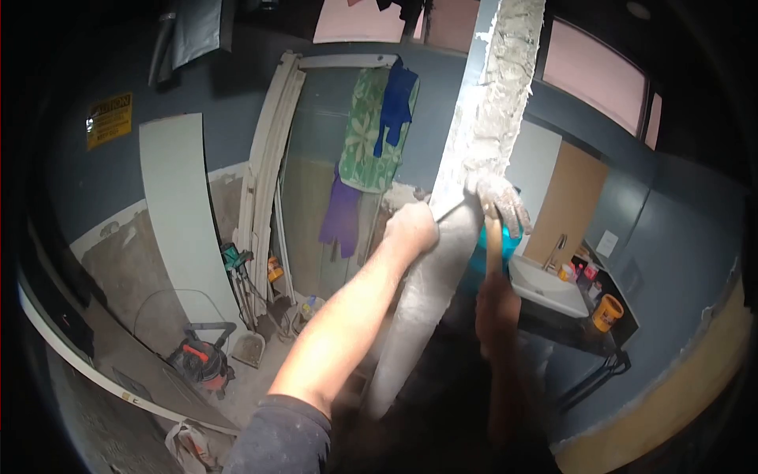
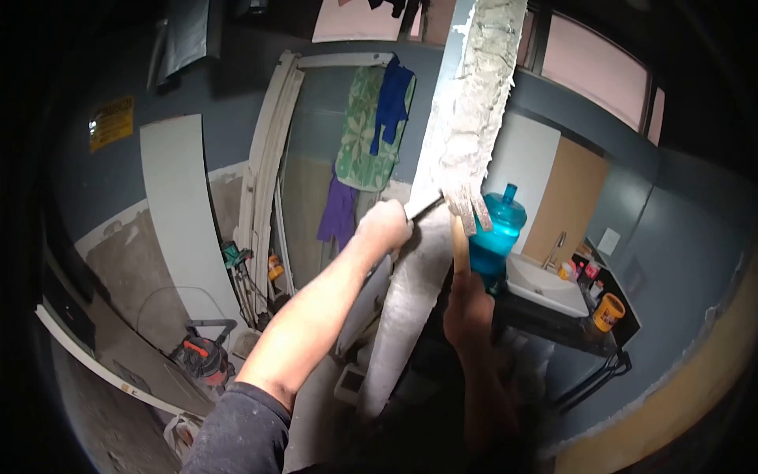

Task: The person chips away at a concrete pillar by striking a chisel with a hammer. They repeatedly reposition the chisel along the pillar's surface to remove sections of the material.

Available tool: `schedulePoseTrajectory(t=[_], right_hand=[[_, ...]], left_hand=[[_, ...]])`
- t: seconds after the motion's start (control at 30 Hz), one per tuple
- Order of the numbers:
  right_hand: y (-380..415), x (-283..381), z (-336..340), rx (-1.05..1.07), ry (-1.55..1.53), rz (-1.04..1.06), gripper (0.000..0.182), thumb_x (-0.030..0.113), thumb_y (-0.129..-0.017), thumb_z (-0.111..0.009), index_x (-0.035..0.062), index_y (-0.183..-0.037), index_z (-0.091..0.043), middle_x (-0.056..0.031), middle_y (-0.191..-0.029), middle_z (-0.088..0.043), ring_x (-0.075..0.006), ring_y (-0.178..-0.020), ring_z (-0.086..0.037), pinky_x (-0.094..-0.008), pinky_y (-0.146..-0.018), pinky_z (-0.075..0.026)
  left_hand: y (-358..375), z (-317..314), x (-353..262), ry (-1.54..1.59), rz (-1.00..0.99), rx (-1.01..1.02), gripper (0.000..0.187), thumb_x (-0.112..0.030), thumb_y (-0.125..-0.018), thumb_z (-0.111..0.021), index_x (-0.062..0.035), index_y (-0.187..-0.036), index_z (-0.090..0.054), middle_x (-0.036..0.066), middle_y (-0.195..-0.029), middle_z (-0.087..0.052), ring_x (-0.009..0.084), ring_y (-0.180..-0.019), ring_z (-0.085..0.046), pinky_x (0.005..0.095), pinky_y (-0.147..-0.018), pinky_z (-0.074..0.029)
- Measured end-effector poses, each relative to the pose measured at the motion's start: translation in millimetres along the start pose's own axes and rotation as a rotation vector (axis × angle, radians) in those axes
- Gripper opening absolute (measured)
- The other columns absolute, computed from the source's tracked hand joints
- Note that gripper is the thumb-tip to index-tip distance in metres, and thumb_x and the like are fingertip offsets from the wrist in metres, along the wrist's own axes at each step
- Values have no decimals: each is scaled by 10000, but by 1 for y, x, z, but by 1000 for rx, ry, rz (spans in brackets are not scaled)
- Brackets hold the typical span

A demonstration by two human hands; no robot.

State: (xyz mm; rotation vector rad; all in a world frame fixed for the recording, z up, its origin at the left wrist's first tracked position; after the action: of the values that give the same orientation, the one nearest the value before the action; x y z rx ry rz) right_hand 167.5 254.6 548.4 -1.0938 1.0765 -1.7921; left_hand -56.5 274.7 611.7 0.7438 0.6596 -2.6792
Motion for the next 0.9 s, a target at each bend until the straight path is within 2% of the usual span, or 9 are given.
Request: schedulePoseTrajectory(t=[0.03,0.17,0.3,0.4,0.47,0.6,0.67,0.8,0.9], right_hand=[[10,1,6,74,-178,-335,366,335,-1046,-451,1,-939,-559,-148,-685,-537,-326,-539,-545,-411,-511,-426],[-17,42,42,-126,-734,-306,565,561,-997,-474,5,-935,-545,-43,-697,-512,-100,-557,-466,-243,-487,-356],[-38,86,75,-263,-837,54,612,594,-974,-481,-17,-973,-523,-68,-704,-518,-136,-571,-488,-263,-499,-381],[-21,26,37,-321,-843,-212,438,440,-1010,-498,5,-1004,-543,-81,-701,-537,-155,-576,-505,-293,-494,-408],[-10,-2,6,-147,405,245,256,256,-1025,-475,14,-1051,-557,-79,-734,-576,-169,-585,-525,-328,-492,-430],[8,10,0,-97,638,541,195,190,-1021,-486,13,-1040,-565,-64,-738,-602,-161,-582,-542,-346,-501,-447],[11,-4,30,-47,-491,-512,250,250,-1029,-495,15,-990,-570,-37,-694,-564,-138,-545,-508,-331,-482,-421],[-31,66,79,-287,-835,-215,713,675,-905,-518,-36,-945,-531,-79,-692,-489,-139,-555,-461,-277,-504,-371],[-50,89,87,-258,-911,-21,668,642,-911,-526,-24,-965,-520,-92,-765,-518,-155,-563,-467,-296,-514,-391]], left_hand=[[3,-3,1,10,9,13,311,-135,-890,-557,-1,-1141,-683,231,-1168,-684,352,-1134,-658,447,-966,-528],[6,3,-4,27,19,10,310,-138,-893,-551,-2,-1136,-686,229,-1167,-685,355,-1128,-660,452,-973,-521],[7,3,-1,39,10,-13,313,-132,-883,-554,3,-1132,-686,238,-1152,-687,365,-1118,-661,456,-968,-522],[5,2,-2,40,3,-8,311,-133,-878,-552,9,-1117,-692,244,-1135,-690,373,-1112,-661,460,-959,-525],[5,2,-3,39,-9,4,307,-136,-877,-549,14,-1100,-698,250,-1131,-690,375,-1105,-664,460,-950,-529],[-1,8,-4,23,0,-15,310,-142,-872,-557,20,-1097,-696,257,-1134,-686,375,-1098,-666,458,-942,-532],[1,2,-4,2,-2,-5,313,-156,-874,-564,20,-1098,-694,258,-1131,-686,374,-1095,-666,457,-942,-531],[-3,-1,0,5,-33,-58,390,-284,-859,-694,70,-1022,-681,286,-1020,-694,402,-1013,-679,460,-888,-548],[-3,-1,-1,16,-33,-65,386,-276,-858,-692,71,-1027,-681,287,-1020,-694,400,-1019,-678,459,-891,-547]])
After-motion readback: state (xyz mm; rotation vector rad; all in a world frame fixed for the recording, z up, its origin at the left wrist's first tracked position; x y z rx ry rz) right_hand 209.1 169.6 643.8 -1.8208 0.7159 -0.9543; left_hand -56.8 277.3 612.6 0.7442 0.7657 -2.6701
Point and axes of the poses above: each hand's wrist, its own y-axis away from the middle knuckle, its own z-axis out of the back of the hand, x = y × z, the point moved 6 cm from there along -y, towards the middle knuckle
